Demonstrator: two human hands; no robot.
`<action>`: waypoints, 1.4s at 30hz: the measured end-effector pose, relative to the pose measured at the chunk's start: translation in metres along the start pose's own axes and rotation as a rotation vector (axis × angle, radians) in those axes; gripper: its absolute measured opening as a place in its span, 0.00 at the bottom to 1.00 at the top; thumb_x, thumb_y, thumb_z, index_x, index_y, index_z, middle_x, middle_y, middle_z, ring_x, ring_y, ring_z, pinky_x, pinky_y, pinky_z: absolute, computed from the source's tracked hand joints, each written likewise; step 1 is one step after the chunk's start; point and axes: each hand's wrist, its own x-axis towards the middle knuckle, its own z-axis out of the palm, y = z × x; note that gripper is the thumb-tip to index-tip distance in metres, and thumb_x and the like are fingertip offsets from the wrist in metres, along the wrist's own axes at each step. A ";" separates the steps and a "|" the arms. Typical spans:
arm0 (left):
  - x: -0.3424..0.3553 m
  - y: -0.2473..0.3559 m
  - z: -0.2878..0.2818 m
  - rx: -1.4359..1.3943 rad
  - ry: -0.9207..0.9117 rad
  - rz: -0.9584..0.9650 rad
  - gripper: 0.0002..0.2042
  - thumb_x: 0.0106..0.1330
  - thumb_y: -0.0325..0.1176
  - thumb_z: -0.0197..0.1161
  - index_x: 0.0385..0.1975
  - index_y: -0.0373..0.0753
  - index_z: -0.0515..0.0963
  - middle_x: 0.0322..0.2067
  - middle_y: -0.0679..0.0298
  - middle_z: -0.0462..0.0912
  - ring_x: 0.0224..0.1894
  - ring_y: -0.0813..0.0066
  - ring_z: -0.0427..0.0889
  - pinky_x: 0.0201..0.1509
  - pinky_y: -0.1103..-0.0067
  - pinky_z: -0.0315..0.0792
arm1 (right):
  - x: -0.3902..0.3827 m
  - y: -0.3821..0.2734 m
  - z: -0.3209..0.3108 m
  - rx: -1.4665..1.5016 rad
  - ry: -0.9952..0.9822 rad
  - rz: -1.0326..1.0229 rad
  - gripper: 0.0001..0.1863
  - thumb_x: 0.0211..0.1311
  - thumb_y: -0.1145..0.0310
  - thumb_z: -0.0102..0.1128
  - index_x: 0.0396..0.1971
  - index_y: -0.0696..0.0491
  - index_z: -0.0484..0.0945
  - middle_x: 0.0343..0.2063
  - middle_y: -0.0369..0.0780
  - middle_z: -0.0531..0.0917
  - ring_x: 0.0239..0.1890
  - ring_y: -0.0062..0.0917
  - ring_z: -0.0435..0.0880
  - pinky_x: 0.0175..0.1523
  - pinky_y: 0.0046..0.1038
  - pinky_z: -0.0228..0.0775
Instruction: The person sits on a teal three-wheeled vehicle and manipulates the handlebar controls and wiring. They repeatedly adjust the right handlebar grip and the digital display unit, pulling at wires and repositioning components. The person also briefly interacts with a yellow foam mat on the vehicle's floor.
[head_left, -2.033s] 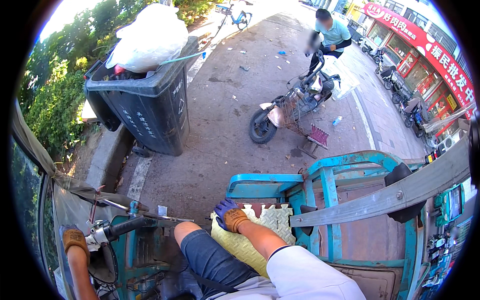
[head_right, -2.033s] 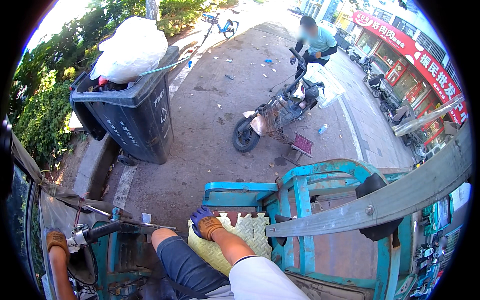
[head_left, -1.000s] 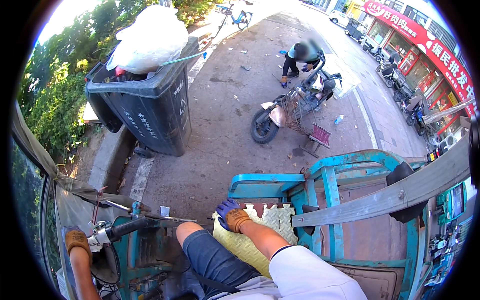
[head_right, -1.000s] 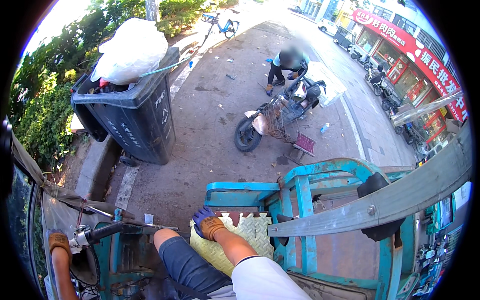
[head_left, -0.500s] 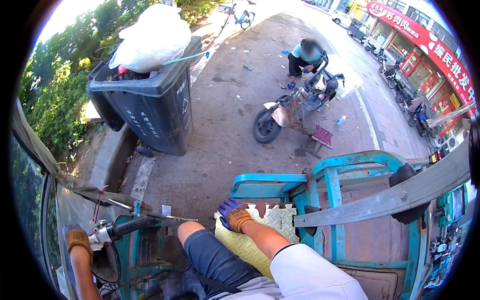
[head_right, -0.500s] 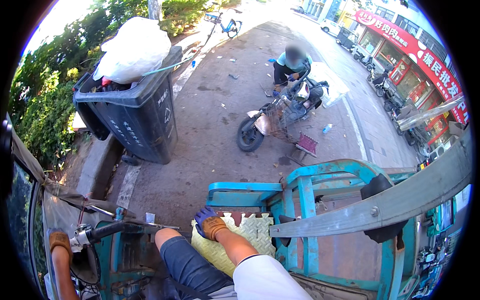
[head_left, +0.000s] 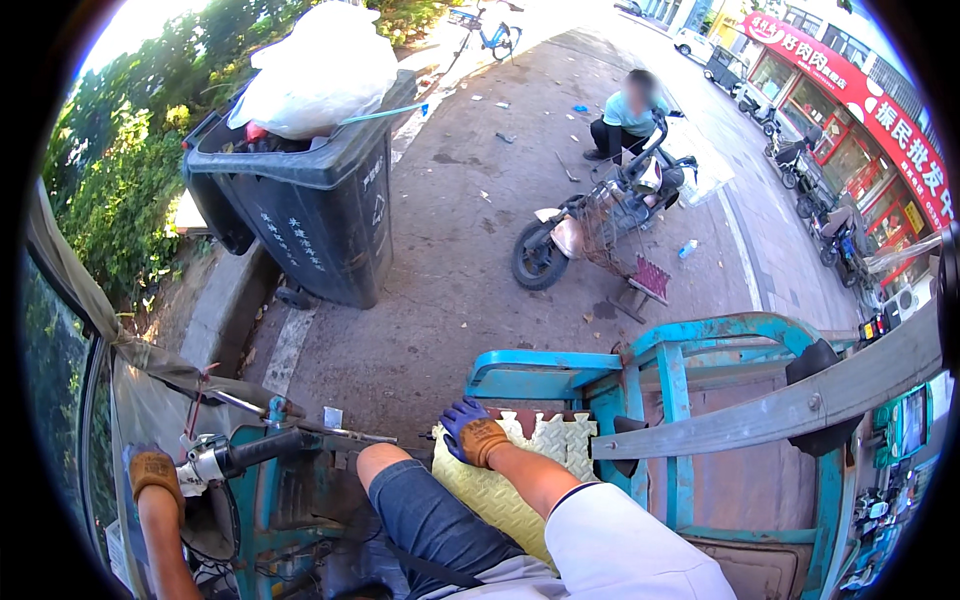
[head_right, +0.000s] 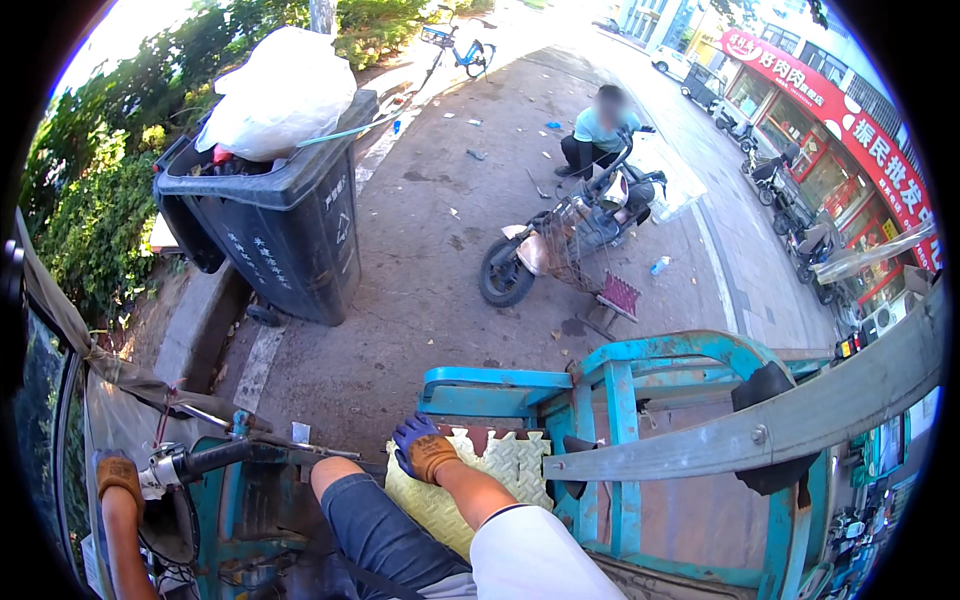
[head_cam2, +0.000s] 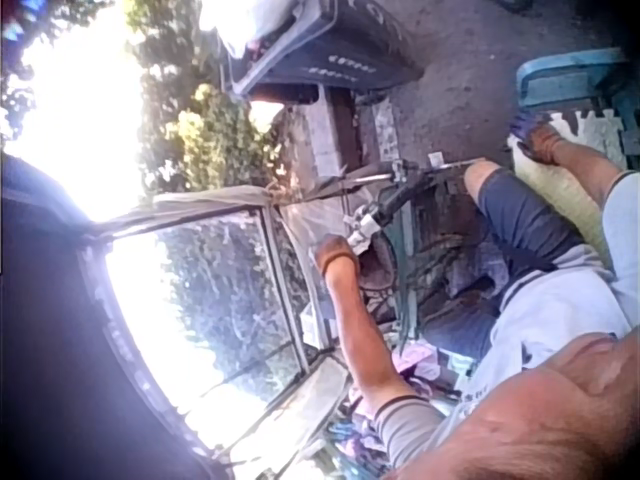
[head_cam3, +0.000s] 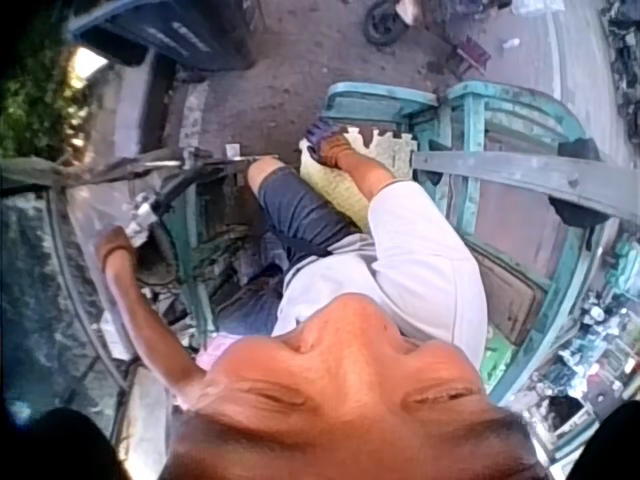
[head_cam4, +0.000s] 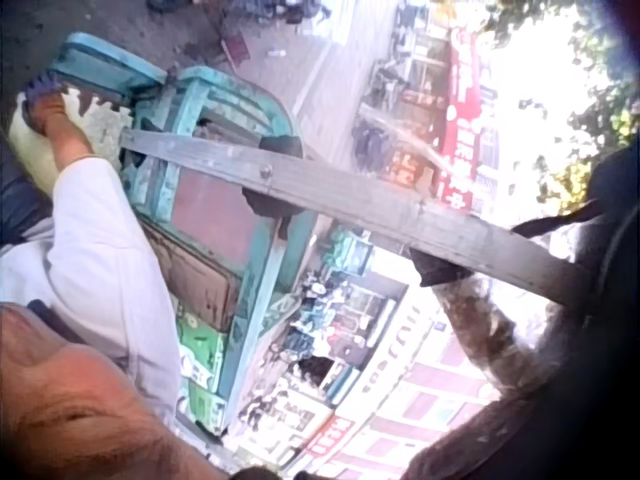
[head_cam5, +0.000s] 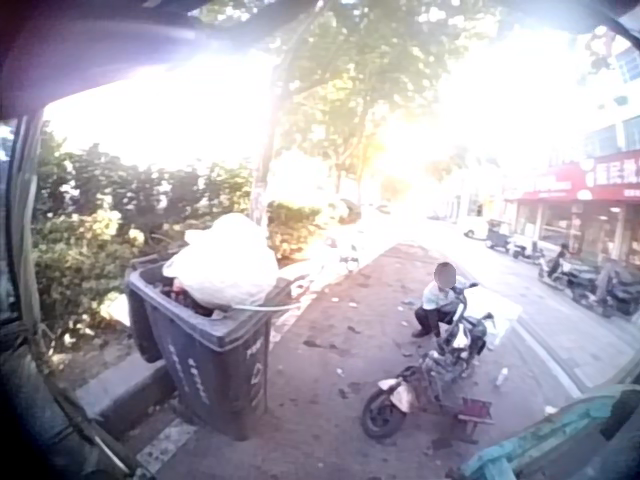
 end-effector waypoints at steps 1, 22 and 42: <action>0.000 -0.001 0.000 -0.036 -0.014 -0.007 0.22 0.42 0.46 0.84 0.40 0.52 0.93 0.48 0.62 0.93 0.56 0.64 0.90 0.64 0.70 0.80 | -0.001 0.000 0.002 -0.004 0.013 -0.005 0.21 0.71 0.56 0.58 0.54 0.55 0.85 0.55 0.47 0.86 0.64 0.43 0.79 0.78 0.49 0.60; -0.078 0.014 -0.058 -0.406 0.267 -0.079 0.11 0.60 0.36 0.73 0.42 0.47 0.91 0.49 0.58 0.92 0.51 0.60 0.91 0.57 0.67 0.82 | -0.003 0.004 0.008 0.016 0.086 -0.002 0.23 0.63 0.56 0.64 0.52 0.54 0.86 0.55 0.50 0.86 0.63 0.47 0.81 0.77 0.47 0.62; -0.435 0.112 0.326 -1.041 0.421 -1.154 0.39 0.67 0.40 0.73 0.76 0.35 0.64 0.71 0.43 0.73 0.72 0.39 0.71 0.78 0.57 0.64 | 0.016 -0.031 -0.009 0.087 0.064 0.085 0.30 0.70 0.63 0.64 0.68 0.60 0.75 0.65 0.54 0.80 0.71 0.49 0.75 0.76 0.44 0.64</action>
